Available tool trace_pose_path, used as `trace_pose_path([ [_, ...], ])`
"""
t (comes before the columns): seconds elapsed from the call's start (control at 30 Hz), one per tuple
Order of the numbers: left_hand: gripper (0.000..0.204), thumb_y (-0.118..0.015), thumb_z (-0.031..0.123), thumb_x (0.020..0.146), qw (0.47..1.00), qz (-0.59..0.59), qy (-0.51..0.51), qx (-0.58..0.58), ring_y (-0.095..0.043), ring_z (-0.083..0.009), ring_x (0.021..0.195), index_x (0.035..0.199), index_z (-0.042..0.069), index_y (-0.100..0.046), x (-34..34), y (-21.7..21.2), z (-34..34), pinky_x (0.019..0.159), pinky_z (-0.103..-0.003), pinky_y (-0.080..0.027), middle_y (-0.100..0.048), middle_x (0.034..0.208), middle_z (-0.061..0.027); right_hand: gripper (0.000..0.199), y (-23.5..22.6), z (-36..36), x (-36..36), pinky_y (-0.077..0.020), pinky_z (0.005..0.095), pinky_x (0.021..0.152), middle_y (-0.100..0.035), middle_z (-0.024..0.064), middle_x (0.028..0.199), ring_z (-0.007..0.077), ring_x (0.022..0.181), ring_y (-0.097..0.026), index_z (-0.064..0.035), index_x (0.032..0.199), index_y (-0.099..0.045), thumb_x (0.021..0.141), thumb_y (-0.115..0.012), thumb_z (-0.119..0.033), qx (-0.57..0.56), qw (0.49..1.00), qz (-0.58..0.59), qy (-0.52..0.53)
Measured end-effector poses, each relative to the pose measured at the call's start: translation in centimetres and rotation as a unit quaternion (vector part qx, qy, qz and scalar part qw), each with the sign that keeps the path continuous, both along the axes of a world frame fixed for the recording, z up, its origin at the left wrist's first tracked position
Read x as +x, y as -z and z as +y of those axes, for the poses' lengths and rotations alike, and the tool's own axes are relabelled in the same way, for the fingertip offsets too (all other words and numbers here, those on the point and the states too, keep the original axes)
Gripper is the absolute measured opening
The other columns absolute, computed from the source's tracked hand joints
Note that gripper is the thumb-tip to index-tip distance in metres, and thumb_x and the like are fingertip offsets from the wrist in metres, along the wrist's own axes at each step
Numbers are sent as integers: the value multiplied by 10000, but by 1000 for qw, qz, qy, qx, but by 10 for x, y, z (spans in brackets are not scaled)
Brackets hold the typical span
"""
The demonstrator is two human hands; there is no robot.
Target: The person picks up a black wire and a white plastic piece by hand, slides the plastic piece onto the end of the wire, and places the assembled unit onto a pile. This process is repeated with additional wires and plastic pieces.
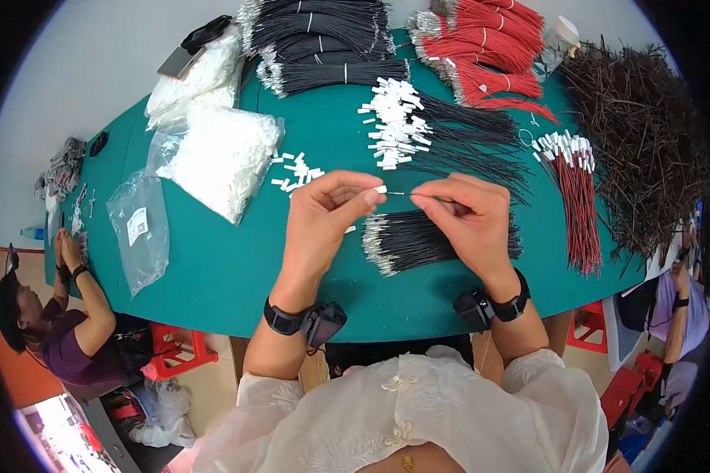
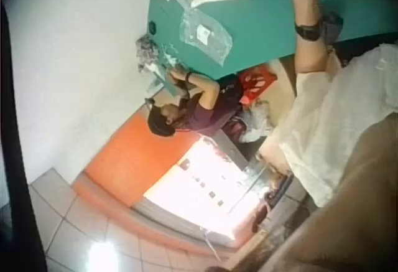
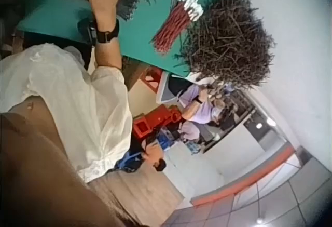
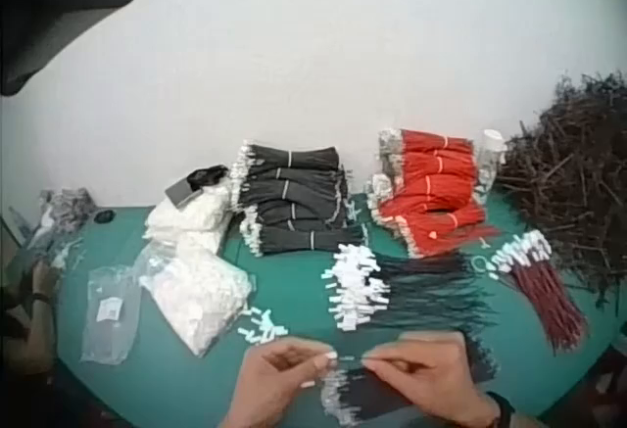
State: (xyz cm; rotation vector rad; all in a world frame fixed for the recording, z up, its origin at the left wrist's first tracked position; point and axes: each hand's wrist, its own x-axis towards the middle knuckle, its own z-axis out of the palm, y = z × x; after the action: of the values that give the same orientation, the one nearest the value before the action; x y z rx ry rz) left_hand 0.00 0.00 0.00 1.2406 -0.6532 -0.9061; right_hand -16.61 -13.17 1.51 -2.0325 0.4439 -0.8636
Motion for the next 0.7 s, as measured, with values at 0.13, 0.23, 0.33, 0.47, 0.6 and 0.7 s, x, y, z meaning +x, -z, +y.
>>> trace_pose_path([
  [0.13,173,-718,57,906,1000,-6,-4,3,-689,-137,805,1058,-28,-723,0,2,0,710,-245,-527,-733,906,-102,148,0,1,-1,-284,228,482,-581,9,655,56,542,-435,-11,929,-768,788,-777,33,13,1000,-15,2],
  [0.23,169,-725,51,903,1000,22,-19,-8,-697,-138,828,1057,-18,-735,1,6,0,719,-248,-540,-740,933,-105,146,-1,2,-1,-285,229,482,-581,8,656,55,542,-436,-11,928,-767,790,-774,35,3,1000,-23,8],
  [0.33,172,-728,46,898,998,48,-29,-9,-696,-139,836,1057,-21,-733,1,6,-1,722,-249,-541,-740,936,-106,146,-1,2,-1,-287,229,482,-579,8,656,55,541,-437,-12,930,-767,792,-773,34,-2,1000,-23,12],
  [0.47,174,-735,39,890,998,50,-35,-27,-693,-140,842,1052,-25,-730,1,11,-2,730,-250,-541,-740,939,-104,146,-2,2,-1,-293,230,481,-583,9,658,56,540,-439,-14,932,-767,794,-772,31,-6,1000,-24,13],
  [0.6,175,-744,32,880,997,61,-45,-32,-687,-135,838,1044,-26,-728,-1,10,-2,740,-250,-541,-738,936,-97,148,-2,2,-1,-302,227,482,-591,12,663,56,541,-447,-16,933,-768,793,-773,31,-11,1000,-16,15],
  [0.7,176,-748,27,874,996,69,-46,-26,-679,-127,825,1041,-26,-728,-2,8,-2,740,-247,-537,-736,924,-89,149,-2,2,-1,-314,223,486,-603,16,673,58,546,-463,-17,933,-768,792,-773,32,-13,1000,-11,15],
])
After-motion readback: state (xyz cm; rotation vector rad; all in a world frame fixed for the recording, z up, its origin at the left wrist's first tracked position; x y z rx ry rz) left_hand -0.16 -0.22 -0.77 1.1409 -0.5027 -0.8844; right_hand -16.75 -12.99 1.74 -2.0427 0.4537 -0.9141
